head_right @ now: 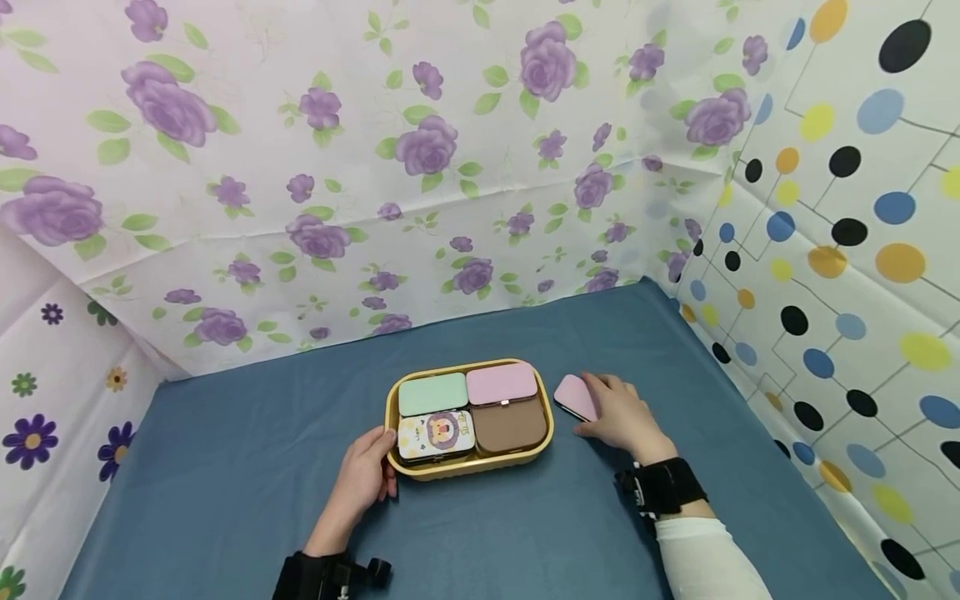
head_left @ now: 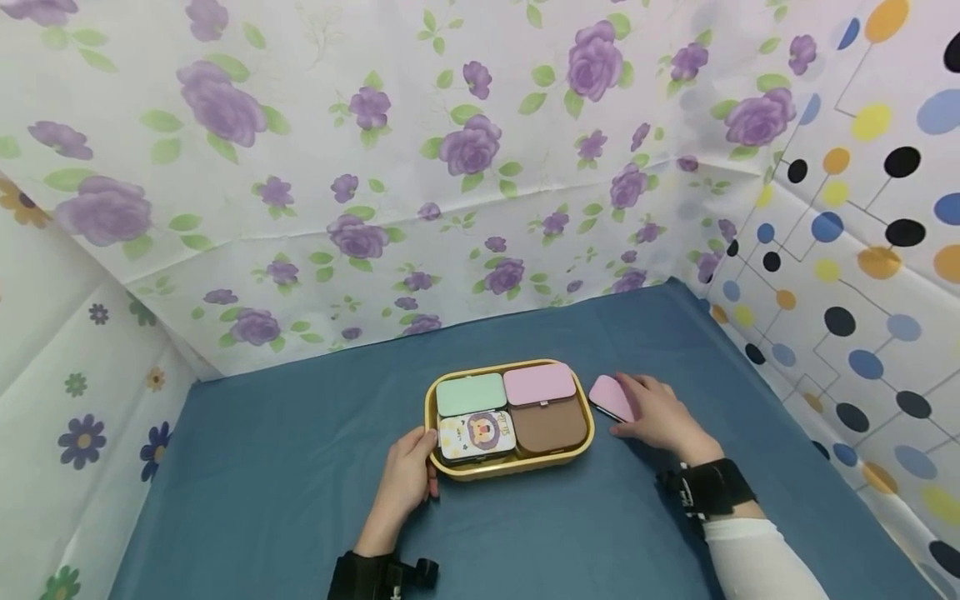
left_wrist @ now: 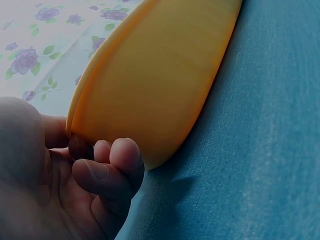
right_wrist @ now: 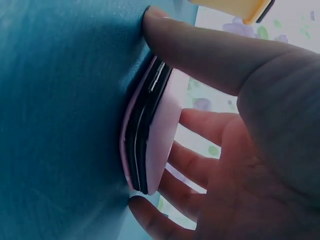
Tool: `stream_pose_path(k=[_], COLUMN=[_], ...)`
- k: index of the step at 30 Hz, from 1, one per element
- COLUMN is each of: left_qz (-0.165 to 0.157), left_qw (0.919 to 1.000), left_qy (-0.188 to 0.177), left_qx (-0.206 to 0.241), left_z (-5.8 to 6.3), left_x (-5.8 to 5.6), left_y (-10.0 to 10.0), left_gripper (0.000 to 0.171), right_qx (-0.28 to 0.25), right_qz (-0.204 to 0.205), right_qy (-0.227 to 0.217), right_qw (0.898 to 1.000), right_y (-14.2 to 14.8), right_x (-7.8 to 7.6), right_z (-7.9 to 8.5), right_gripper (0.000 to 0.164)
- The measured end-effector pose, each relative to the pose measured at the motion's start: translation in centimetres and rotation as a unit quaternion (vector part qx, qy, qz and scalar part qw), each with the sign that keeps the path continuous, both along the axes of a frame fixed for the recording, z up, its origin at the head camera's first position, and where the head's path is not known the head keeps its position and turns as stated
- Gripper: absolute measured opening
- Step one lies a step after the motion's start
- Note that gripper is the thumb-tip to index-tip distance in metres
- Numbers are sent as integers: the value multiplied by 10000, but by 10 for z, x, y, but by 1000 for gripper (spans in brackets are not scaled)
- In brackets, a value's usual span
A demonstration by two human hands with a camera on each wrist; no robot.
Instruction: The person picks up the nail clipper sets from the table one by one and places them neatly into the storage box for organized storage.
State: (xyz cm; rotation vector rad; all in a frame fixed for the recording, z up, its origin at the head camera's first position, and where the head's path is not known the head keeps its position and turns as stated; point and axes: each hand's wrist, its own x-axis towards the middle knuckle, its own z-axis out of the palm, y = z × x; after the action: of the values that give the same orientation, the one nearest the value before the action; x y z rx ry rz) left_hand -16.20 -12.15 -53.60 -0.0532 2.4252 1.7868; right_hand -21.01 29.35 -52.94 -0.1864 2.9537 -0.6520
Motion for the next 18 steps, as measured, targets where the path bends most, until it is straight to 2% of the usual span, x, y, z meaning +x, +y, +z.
stream_pose_path(k=[11, 18], left_qz=[16, -12], left_qw=[10000, 10000], left_qy=[-17, -27], left_qx=[-21, -79], left_z=[2, 2], left_x=[0, 0], left_y=[0, 0], left_gripper=[39, 40], right_qx=[140, 228], right_qz=[-229, -195], right_qy=[-43, -55], right_qw=[9996, 9995], right_y=[-14, -10], right_x=[5, 5], right_z=[6, 1], right_gripper=[90, 90])
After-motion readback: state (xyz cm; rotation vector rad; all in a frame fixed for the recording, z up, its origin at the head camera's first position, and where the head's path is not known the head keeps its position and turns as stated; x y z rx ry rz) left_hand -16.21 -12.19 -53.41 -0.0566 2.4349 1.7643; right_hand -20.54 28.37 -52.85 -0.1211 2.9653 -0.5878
